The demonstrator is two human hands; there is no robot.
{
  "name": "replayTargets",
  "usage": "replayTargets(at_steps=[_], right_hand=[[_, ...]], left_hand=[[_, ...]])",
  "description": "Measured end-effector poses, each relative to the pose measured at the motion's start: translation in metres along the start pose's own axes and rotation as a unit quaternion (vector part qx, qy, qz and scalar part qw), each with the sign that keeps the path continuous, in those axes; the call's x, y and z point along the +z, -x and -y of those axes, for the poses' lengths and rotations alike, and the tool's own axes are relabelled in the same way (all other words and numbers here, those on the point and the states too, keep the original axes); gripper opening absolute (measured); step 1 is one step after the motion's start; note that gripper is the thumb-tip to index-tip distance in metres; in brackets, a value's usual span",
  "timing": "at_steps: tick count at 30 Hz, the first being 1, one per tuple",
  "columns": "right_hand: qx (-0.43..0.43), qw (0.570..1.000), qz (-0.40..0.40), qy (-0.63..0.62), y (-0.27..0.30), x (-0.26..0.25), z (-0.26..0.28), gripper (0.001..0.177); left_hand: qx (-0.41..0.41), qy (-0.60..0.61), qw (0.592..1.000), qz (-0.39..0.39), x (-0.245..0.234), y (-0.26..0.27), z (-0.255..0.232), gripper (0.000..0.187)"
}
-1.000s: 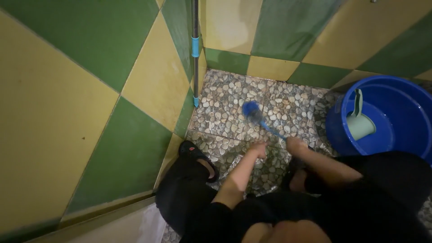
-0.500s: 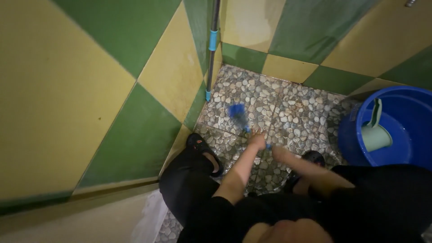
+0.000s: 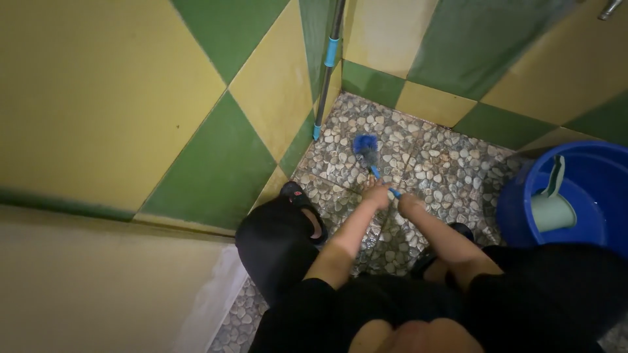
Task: The person scrubs a pebble-textured bathroom floor using a blue brush and water from a blue bucket. They repeatedly scoop water with a green cup, pour it onto the floor, and scrub the surface, occasionally applying liquid from a white bottle.
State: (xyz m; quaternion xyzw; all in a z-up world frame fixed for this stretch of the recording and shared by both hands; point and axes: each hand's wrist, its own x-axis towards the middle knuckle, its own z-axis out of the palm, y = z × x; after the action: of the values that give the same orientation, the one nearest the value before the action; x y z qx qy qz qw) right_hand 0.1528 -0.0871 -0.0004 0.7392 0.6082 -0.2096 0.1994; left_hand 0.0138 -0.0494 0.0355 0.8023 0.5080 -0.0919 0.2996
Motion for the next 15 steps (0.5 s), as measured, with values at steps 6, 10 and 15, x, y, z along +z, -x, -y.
replayTargets(at_steps=[6, 10, 15], right_hand=[[0.030, 0.997, 0.065, 0.010, 0.048, 0.030, 0.032, 0.028], [0.042, 0.998, 0.038, 0.031, 0.071, 0.013, 0.007, 0.035], [0.055, 0.993, 0.070, 0.084, 0.047, -0.002, -0.043, 0.026]], left_hand=[[-0.010, 0.013, 1.000, 0.004, -0.006, 0.014, 0.011, 0.079], [-0.016, 0.019, 1.000, 0.000, -0.004, 0.021, 0.011, 0.074], [-0.011, 0.021, 1.000, -0.001, -0.015, 0.023, 0.015, 0.071]])
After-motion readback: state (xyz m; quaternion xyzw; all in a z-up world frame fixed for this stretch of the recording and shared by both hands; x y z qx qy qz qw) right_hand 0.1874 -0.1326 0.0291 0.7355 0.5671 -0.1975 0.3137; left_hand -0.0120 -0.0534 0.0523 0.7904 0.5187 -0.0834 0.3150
